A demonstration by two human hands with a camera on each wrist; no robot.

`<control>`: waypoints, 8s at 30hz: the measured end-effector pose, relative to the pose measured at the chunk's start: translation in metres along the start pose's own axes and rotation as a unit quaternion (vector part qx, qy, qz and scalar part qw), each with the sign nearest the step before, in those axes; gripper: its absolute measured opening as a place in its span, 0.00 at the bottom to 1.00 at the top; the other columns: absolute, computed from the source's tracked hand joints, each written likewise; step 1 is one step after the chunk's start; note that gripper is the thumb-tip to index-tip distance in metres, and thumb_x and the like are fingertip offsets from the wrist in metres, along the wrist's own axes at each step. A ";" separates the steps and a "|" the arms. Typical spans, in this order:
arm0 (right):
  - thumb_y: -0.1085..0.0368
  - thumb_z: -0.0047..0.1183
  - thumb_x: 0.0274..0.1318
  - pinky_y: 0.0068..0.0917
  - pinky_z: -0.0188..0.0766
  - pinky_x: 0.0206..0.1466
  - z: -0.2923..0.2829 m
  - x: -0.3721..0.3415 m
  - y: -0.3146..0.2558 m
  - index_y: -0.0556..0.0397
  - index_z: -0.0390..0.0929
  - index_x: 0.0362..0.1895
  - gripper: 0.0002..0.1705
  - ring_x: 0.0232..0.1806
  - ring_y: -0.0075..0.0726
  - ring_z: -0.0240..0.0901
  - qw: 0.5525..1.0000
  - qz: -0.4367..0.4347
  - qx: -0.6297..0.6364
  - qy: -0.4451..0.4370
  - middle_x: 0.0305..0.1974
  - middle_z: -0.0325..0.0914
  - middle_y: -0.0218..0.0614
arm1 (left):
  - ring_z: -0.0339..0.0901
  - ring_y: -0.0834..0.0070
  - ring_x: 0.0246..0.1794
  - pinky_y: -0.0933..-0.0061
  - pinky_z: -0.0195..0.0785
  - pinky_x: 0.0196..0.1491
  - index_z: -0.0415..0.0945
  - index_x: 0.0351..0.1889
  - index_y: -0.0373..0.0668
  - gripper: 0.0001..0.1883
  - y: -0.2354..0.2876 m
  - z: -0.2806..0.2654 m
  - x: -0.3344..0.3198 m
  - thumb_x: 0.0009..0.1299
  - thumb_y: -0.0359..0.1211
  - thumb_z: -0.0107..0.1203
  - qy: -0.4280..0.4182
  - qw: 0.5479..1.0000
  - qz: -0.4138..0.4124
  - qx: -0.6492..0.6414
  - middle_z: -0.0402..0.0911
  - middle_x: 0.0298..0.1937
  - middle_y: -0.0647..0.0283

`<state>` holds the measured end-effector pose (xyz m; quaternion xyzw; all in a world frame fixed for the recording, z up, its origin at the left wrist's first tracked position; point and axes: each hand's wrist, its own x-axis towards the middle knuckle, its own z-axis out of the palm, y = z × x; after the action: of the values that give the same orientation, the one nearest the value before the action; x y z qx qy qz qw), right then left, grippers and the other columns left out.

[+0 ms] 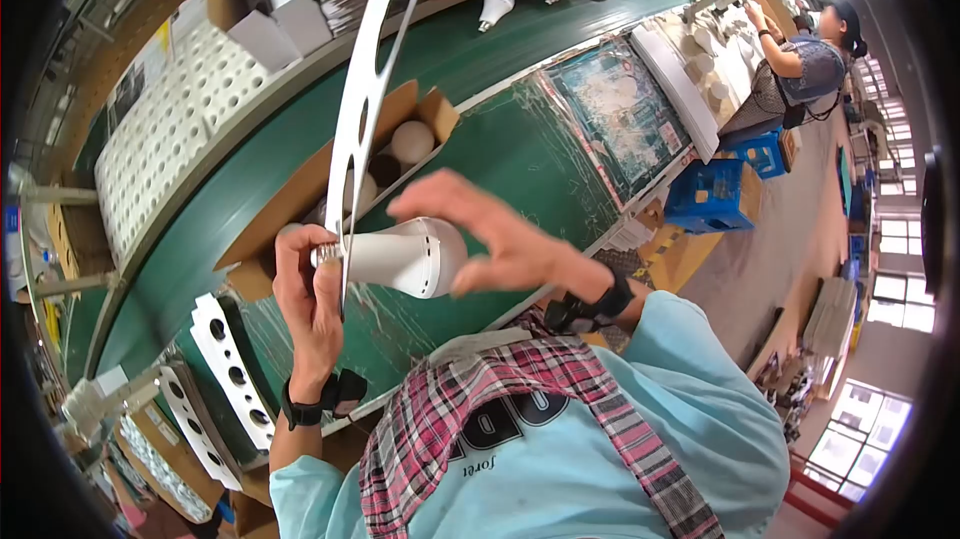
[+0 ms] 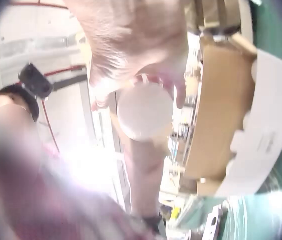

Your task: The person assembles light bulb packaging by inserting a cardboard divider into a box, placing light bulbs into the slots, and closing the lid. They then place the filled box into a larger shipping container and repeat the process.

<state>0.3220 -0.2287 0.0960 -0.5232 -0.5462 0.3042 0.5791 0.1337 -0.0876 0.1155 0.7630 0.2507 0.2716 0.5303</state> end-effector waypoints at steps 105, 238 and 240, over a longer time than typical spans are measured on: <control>0.70 0.59 0.51 0.30 0.71 0.35 -0.045 -0.063 0.031 0.55 0.76 0.40 0.11 0.32 0.37 0.72 0.937 0.134 -0.312 0.075 0.38 0.68 0.36 | 0.73 0.65 0.27 0.66 0.65 0.31 0.72 0.34 0.45 0.08 -0.044 -0.021 -0.038 0.60 0.33 0.60 -0.110 0.887 0.138 0.426 0.72 0.28 0.63; 0.67 0.55 0.48 0.48 0.53 0.64 -0.018 0.064 0.109 0.51 0.75 0.39 0.12 0.53 0.45 0.64 0.795 -0.016 -0.588 -0.144 0.42 0.72 0.35 | 0.73 0.56 0.45 0.61 0.68 0.46 0.69 0.48 0.40 0.15 -0.126 -0.063 0.040 0.63 0.29 0.55 -0.243 0.903 0.126 0.330 0.70 0.45 0.57; 0.72 0.54 0.45 0.49 0.51 0.66 -0.038 0.051 0.109 0.52 0.76 0.38 0.12 0.55 0.45 0.63 0.764 -0.013 -0.623 -0.168 0.39 0.74 0.34 | 0.73 0.57 0.44 0.61 0.68 0.45 0.71 0.46 0.41 0.14 -0.126 -0.075 0.016 0.62 0.29 0.56 -0.230 0.900 0.117 0.350 0.71 0.42 0.58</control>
<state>0.3934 -0.1626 0.0158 -0.7022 -0.7109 -0.0277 0.0291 0.0827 0.0133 0.0202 0.9646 0.1095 0.0437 0.2360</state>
